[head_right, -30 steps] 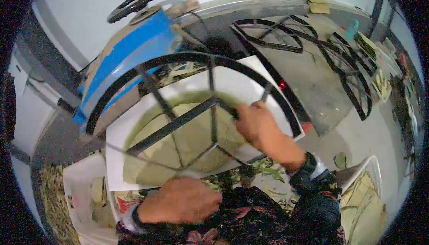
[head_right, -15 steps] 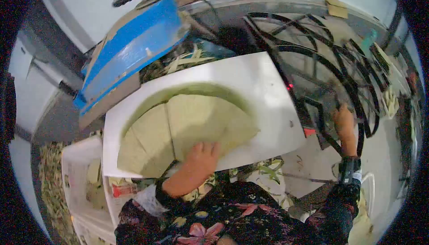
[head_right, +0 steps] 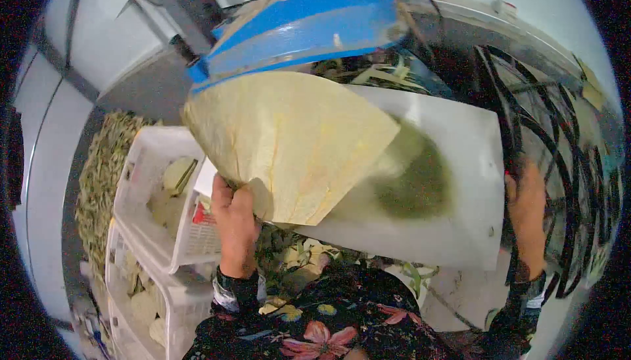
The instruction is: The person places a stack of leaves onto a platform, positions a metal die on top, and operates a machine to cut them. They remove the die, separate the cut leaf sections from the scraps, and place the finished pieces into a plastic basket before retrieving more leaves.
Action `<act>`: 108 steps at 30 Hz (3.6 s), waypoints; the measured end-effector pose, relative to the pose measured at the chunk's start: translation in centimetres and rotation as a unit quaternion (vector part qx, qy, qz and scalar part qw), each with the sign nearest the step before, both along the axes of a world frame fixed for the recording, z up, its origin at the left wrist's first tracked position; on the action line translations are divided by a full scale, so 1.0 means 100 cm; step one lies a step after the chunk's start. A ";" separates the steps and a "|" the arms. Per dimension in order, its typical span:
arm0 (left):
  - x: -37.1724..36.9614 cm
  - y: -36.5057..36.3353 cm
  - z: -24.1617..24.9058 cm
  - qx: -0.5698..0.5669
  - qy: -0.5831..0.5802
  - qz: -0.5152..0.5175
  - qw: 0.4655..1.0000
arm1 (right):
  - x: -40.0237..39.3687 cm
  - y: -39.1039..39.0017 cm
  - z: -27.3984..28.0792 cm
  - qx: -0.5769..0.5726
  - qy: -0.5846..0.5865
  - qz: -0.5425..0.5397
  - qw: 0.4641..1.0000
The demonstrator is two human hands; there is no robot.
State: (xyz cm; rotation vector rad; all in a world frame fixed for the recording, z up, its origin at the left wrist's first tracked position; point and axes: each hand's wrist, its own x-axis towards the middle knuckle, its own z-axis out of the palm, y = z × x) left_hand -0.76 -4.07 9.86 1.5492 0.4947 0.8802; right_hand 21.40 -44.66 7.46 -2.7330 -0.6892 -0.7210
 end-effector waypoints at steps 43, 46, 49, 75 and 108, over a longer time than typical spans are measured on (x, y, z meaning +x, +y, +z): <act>-0.241 0.322 -0.028 -0.080 0.094 -0.080 0.989 | -0.162 0.394 -0.086 -0.145 0.101 0.235 0.956; -0.260 0.402 -0.036 -0.169 -0.019 -0.054 0.984 | -0.165 0.395 -0.086 -0.112 0.107 0.218 0.964; -0.264 0.466 -0.093 -0.238 -0.124 -0.014 0.963 | -0.160 0.394 -0.091 -0.104 0.114 0.200 0.968; -0.106 0.099 -0.080 0.157 0.027 -0.494 0.855 | -0.334 0.317 -0.130 0.068 0.090 0.329 0.937; -0.192 -0.370 -0.207 0.314 0.244 -0.835 0.380 | -0.813 -0.218 -0.157 0.252 -0.065 -0.768 0.585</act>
